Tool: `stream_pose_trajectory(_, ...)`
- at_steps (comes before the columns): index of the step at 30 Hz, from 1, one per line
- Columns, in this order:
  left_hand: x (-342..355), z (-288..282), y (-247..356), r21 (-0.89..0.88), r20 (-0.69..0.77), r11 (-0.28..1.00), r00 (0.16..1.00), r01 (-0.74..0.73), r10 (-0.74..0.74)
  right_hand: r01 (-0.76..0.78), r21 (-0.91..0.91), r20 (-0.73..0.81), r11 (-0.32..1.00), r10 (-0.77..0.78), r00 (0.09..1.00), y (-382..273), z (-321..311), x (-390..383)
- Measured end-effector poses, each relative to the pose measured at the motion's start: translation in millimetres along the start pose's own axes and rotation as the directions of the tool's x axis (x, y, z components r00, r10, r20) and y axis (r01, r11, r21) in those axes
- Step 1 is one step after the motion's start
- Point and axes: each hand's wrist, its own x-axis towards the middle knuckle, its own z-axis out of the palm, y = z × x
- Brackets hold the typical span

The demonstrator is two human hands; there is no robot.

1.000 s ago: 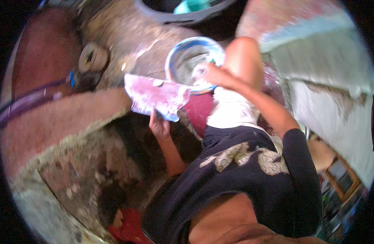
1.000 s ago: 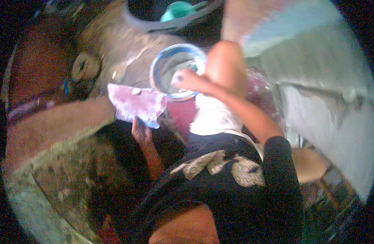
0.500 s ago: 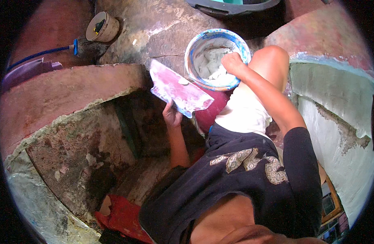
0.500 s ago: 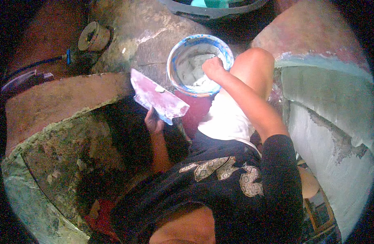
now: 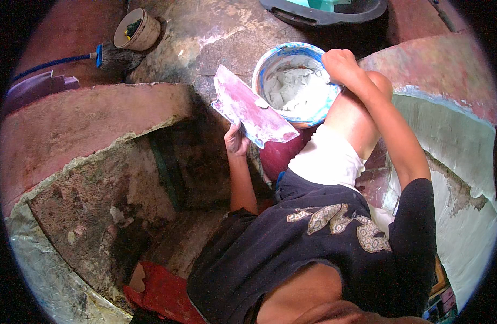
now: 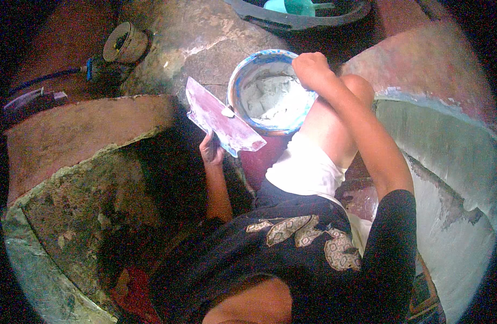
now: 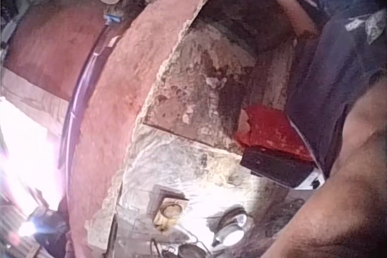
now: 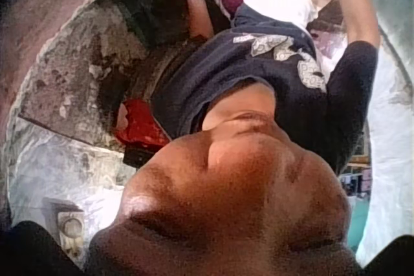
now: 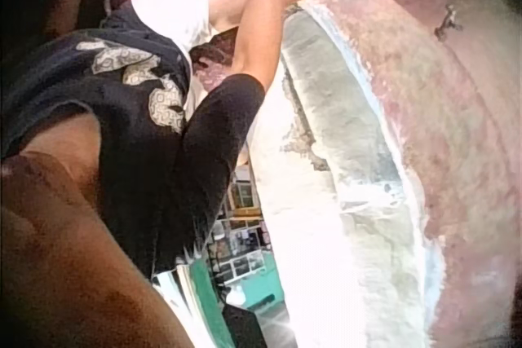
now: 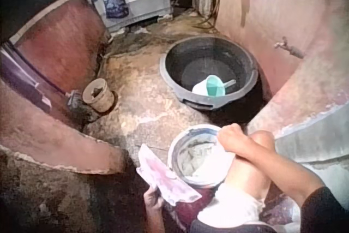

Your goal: The person applies plaster to a section of a wall using a spatula and a hand-held plastic palette. They scoop plaster from a bucket onto the palette and then spread it onto the wall surface to fill in gaps.

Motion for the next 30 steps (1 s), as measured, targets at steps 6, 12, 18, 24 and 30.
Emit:
stream_pose_trajectory(6, 6.1, -3.4, -0.7, -0.013, 0.017, 0.999, 0.999, 0.047, -0.047, 0.002, -0.030, -0.033, 1.000, -0.003, 0.999, -9.0, 28.7, 12.8)
stream_pose_trajectory(12, 10.6, -6.3, -12.2, 0.041, 0.073, 0.997, 0.995, 0.063, -0.065, 0.080, -0.159, -0.077, 0.984, -0.094, 0.993, -7.2, 60.0, 32.5)
stream_pose_trajectory(18, 16.1, -15.8, -2.7, -0.085, 0.085, 0.995, 0.995, -0.045, 0.052, 0.224, -0.172, -0.252, 0.959, -0.262, 0.932, -5.5, 100.0, 26.8)
stream_pose_trajectory(24, 24.4, -21.5, -5.2, 0.009, 0.047, 1.000, 0.998, -0.028, 0.028, 0.416, -0.255, -0.184, 0.873, -0.466, 0.866, -3.5, 99.8, 25.6)
stream_pose_trajectory(30, 25.4, -5.7, -3.3, 0.075, 0.053, 0.997, 0.999, -0.008, 0.004, 0.376, -0.231, -0.251, 0.897, -0.429, 0.868, -4.5, 102.0, 30.9)
